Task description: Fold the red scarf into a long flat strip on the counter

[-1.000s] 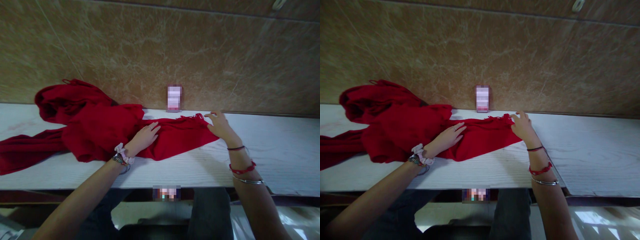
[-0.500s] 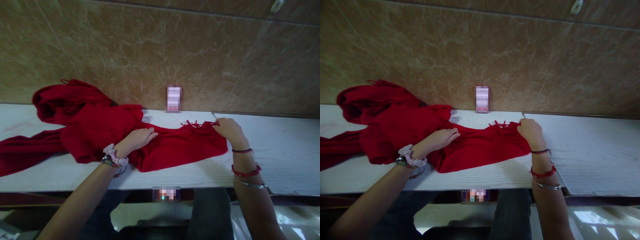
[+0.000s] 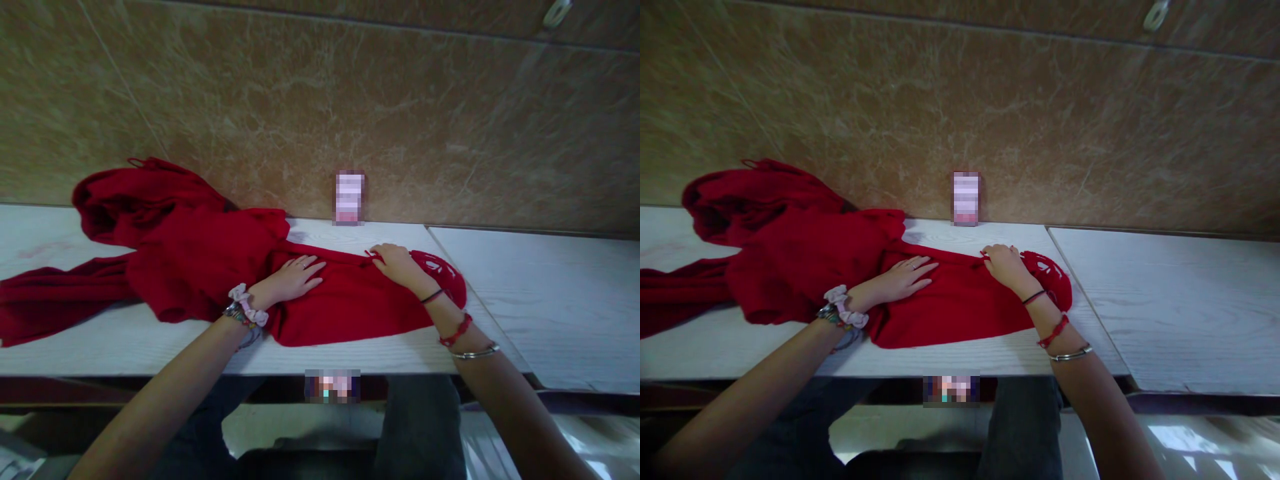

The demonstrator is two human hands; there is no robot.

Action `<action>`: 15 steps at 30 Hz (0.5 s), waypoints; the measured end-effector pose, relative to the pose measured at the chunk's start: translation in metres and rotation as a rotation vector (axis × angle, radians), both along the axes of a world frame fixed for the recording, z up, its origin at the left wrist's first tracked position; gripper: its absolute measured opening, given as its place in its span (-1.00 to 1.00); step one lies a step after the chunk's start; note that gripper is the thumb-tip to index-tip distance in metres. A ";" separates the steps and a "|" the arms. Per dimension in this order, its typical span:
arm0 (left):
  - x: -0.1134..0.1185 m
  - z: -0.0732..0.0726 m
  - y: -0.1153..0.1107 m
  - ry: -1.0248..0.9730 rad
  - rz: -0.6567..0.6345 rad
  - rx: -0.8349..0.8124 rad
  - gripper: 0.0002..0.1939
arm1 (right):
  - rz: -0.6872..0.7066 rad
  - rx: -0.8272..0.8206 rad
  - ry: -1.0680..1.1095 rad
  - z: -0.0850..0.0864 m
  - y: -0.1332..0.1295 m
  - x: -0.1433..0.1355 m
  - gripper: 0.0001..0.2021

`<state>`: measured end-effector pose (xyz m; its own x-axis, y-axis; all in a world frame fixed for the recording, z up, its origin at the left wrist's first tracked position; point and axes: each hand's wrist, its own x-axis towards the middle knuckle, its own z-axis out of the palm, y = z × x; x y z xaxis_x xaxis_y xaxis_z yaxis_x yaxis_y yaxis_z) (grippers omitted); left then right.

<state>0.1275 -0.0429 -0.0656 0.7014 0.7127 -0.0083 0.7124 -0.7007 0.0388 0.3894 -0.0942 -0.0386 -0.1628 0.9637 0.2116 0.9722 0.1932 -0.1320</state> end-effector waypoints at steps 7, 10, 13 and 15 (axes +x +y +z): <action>-0.004 0.011 -0.007 0.056 -0.075 -0.012 -0.54 | -0.367 0.297 0.653 0.026 0.010 0.044 -0.73; -0.004 0.016 -0.010 0.059 -0.067 0.018 -0.56 | -0.346 0.280 0.673 0.035 0.009 0.057 -0.70; -0.003 0.017 -0.011 0.015 -0.066 0.131 -0.55 | -0.175 0.122 0.573 0.032 0.009 0.051 -0.81; -0.004 0.017 -0.010 -0.018 -0.066 0.198 -0.54 | -0.082 0.007 0.403 0.024 0.011 0.039 -0.77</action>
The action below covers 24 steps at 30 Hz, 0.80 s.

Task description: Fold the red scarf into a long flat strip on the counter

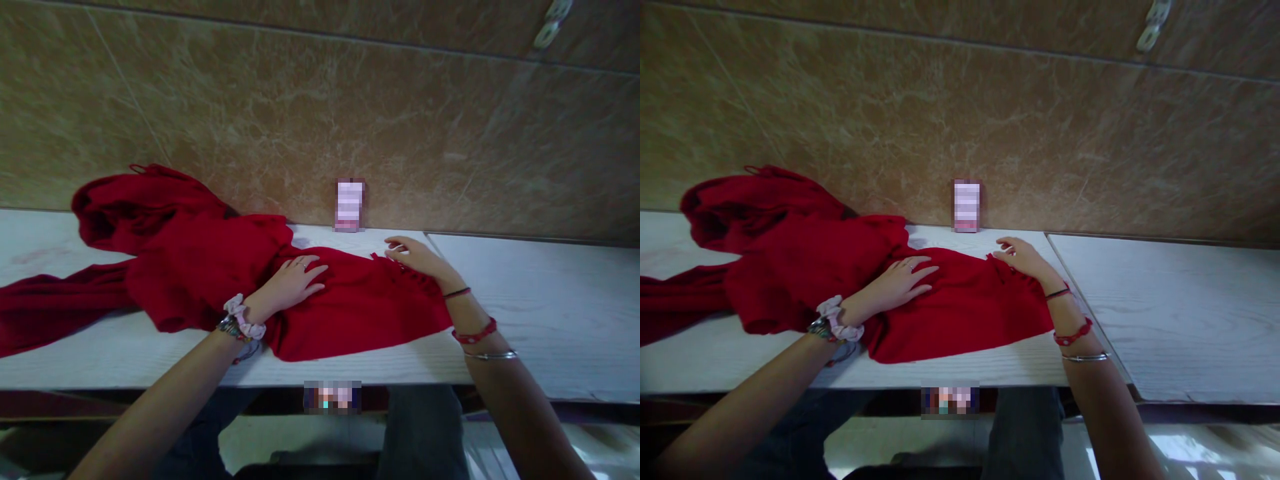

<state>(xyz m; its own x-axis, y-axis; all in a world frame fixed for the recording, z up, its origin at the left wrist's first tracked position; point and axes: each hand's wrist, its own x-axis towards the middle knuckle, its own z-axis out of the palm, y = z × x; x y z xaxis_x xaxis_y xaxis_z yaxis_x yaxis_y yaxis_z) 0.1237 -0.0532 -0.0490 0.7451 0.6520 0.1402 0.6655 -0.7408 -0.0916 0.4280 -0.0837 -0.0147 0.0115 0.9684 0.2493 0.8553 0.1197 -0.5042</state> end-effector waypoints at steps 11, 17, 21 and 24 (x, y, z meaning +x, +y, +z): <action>0.043 0.013 0.016 -0.015 -0.049 -0.159 -0.49 | 0.151 0.204 -0.027 -0.013 -0.008 -0.032 -0.81; 0.058 -0.005 0.025 0.056 0.208 -0.313 -0.37 | 0.074 0.189 0.255 -0.017 -0.007 -0.030 -0.74; 0.047 -0.014 0.029 0.062 0.272 -0.295 -0.30 | 0.152 0.024 0.138 -0.014 -0.011 -0.015 -0.69; 0.044 -0.015 0.031 0.062 0.288 -0.295 -0.30 | 0.182 -0.086 -0.115 -0.010 -0.018 -0.002 -0.65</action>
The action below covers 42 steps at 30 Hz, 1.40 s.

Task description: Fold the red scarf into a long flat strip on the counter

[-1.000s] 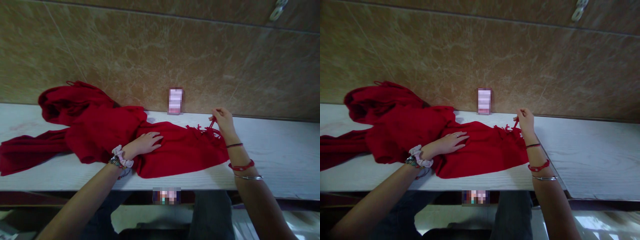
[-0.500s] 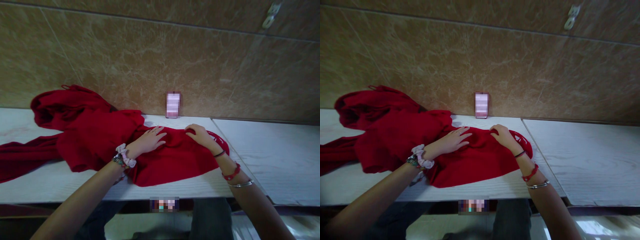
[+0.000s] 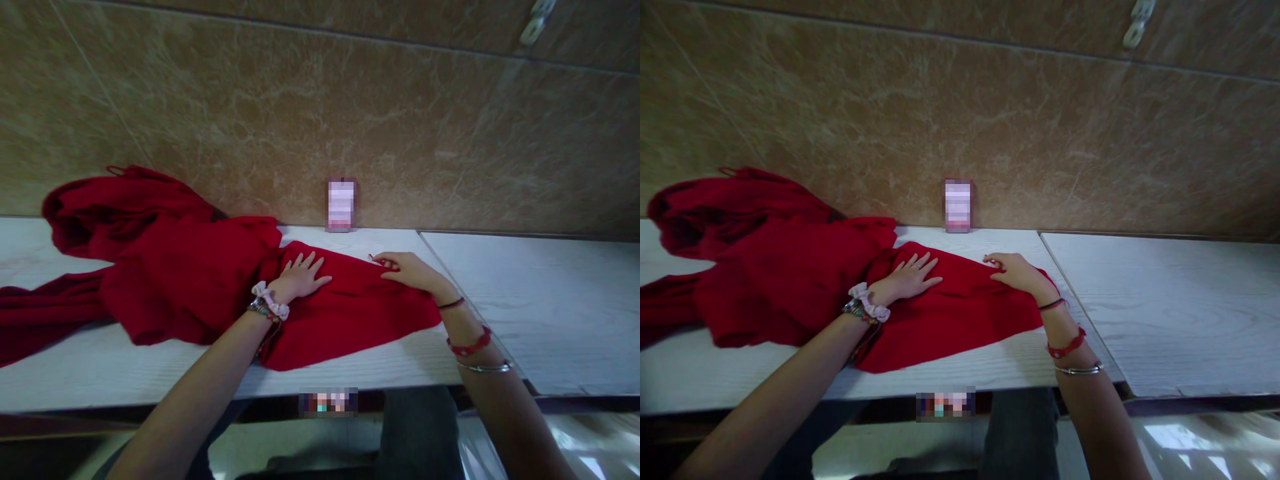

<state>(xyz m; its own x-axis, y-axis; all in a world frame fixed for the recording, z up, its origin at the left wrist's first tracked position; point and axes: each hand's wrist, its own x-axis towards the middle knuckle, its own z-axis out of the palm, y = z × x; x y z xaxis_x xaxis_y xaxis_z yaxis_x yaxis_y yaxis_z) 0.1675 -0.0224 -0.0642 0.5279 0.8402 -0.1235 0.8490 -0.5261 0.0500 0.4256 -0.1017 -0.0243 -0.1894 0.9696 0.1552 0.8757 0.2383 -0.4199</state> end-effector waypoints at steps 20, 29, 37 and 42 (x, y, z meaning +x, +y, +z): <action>0.004 0.011 -0.015 -0.095 -0.158 0.257 -0.54 | -0.058 0.002 -0.336 -0.018 0.004 0.006 -0.70; 0.007 0.008 -0.017 -0.043 -0.194 -0.008 -0.41 | -0.263 0.008 -0.320 -0.013 0.007 0.012 -0.85; 0.007 0.008 -0.019 -0.041 -0.133 -0.019 -0.33 | -0.355 0.560 0.165 -0.003 0.004 0.007 -0.89; 0.007 0.006 -0.018 -0.046 -0.106 -0.023 -0.31 | -0.427 0.599 0.310 0.002 0.003 0.018 -0.85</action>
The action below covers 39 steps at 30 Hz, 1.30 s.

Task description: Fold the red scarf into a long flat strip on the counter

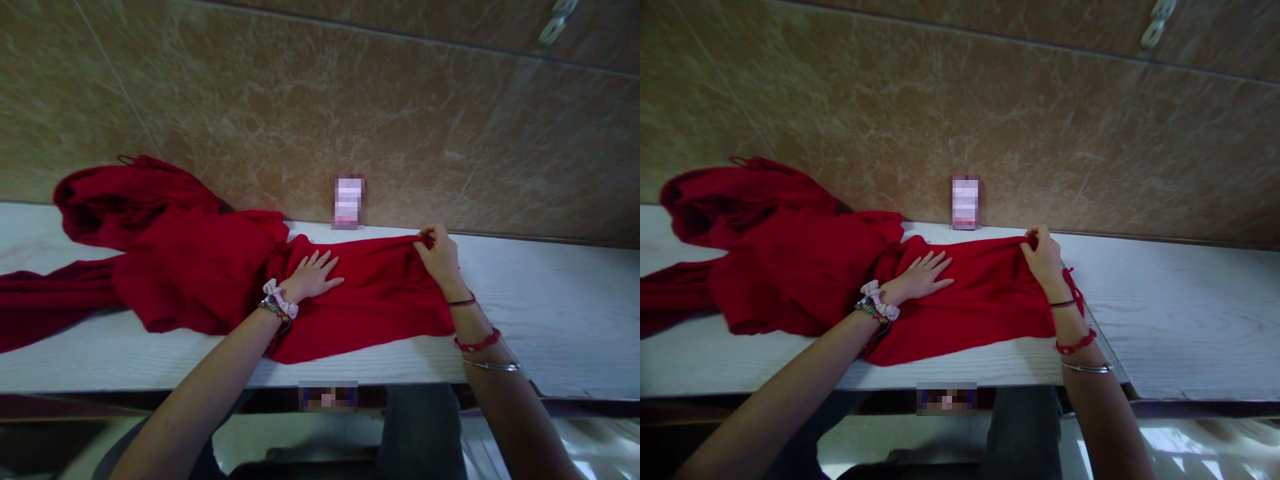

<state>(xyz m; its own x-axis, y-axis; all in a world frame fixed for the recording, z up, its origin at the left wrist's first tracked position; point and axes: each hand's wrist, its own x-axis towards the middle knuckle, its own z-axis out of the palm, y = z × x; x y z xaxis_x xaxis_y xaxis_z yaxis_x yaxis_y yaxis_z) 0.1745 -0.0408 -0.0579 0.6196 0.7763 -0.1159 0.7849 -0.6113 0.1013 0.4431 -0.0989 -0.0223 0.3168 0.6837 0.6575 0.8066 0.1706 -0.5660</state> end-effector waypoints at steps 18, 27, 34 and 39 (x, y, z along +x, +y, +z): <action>-0.002 0.002 0.008 0.005 0.086 -0.071 -0.26 | -0.144 -0.205 -0.111 0.015 -0.017 0.042 -0.80; -0.004 0.005 0.002 0.017 0.121 0.007 -0.29 | 0.154 -0.402 -0.539 -0.020 0.002 0.033 -0.75; -0.005 0.009 -0.003 0.057 0.157 0.044 -0.30 | 0.106 -0.626 -0.610 -0.041 0.012 0.015 -0.81; -0.005 0.012 -0.006 0.072 0.160 0.041 -0.30 | 0.041 -0.646 -0.609 -0.032 0.012 0.013 -0.78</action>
<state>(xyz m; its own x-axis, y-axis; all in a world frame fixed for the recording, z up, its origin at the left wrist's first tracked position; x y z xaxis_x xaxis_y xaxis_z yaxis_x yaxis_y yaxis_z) 0.1697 -0.0468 -0.0463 0.4788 0.8695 -0.1217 0.8769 -0.4803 0.0188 0.4562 -0.0869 -0.0539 0.0050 0.9826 0.1854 0.9993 0.0017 -0.0365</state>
